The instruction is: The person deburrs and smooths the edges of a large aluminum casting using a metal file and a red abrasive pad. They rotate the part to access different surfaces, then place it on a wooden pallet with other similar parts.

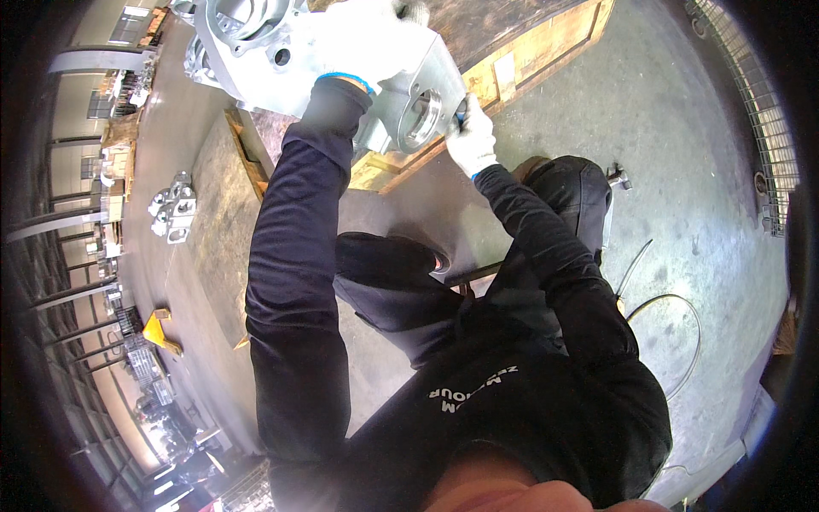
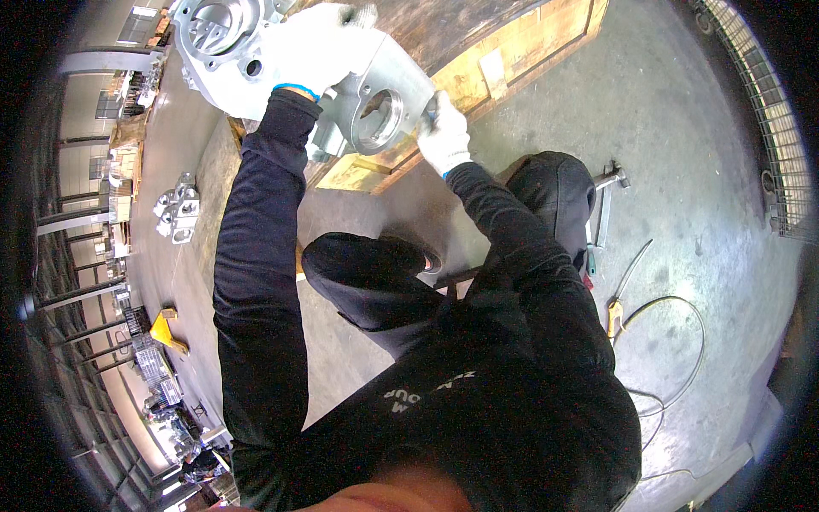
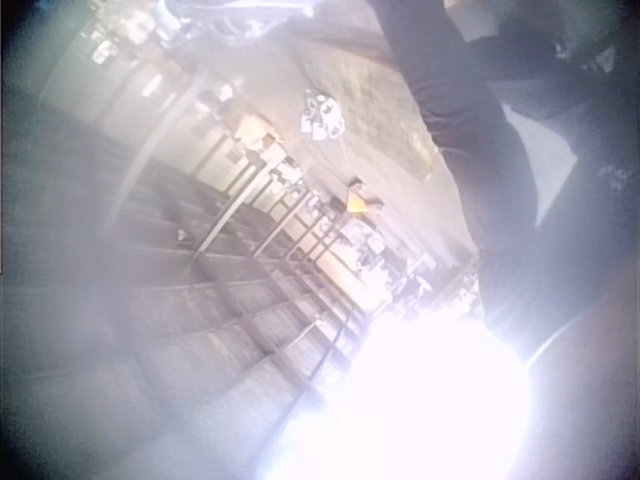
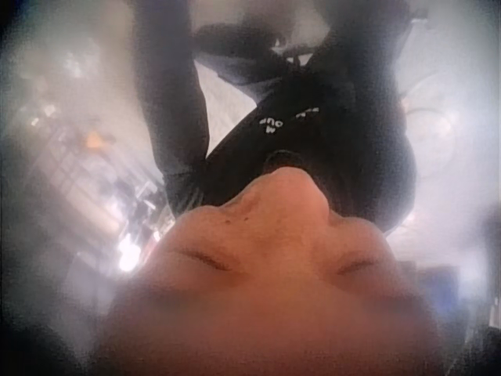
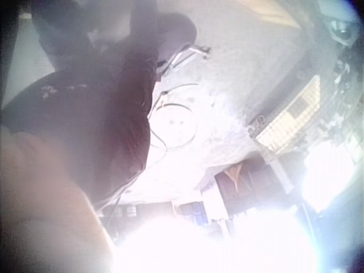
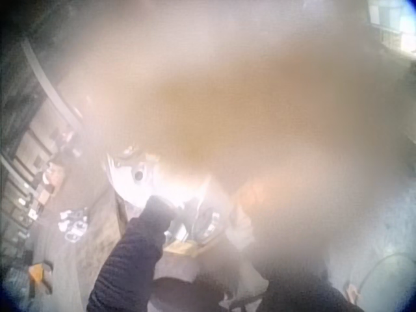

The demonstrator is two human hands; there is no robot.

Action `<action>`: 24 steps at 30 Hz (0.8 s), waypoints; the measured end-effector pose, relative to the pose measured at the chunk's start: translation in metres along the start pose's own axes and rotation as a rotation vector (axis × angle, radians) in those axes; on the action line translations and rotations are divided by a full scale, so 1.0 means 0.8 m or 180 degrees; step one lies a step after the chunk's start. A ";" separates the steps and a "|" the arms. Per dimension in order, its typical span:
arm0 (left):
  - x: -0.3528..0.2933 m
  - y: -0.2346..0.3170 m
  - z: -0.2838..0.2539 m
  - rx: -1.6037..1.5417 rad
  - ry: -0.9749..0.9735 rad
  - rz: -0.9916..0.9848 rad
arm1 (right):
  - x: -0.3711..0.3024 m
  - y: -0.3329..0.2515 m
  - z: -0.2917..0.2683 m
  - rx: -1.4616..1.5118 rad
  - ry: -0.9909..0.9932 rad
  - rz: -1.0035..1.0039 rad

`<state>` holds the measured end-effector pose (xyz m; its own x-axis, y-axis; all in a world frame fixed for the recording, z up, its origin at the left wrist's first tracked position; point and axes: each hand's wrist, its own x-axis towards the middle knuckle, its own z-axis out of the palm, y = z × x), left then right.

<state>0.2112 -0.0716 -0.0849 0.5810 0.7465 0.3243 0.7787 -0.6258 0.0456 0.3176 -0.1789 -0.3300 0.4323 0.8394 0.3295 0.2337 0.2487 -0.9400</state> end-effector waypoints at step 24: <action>-0.002 0.028 -0.023 0.0205 0.0052 -0.0141 | -0.017 -0.081 -0.108 -0.2307 -0.1290 -0.1852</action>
<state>0.2235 -0.0913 -0.0675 0.5420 0.7691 0.3387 0.8175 -0.5759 -0.0005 0.3721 -0.2480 -0.2662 -0.2136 0.8156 0.5377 0.8442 0.4311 -0.3186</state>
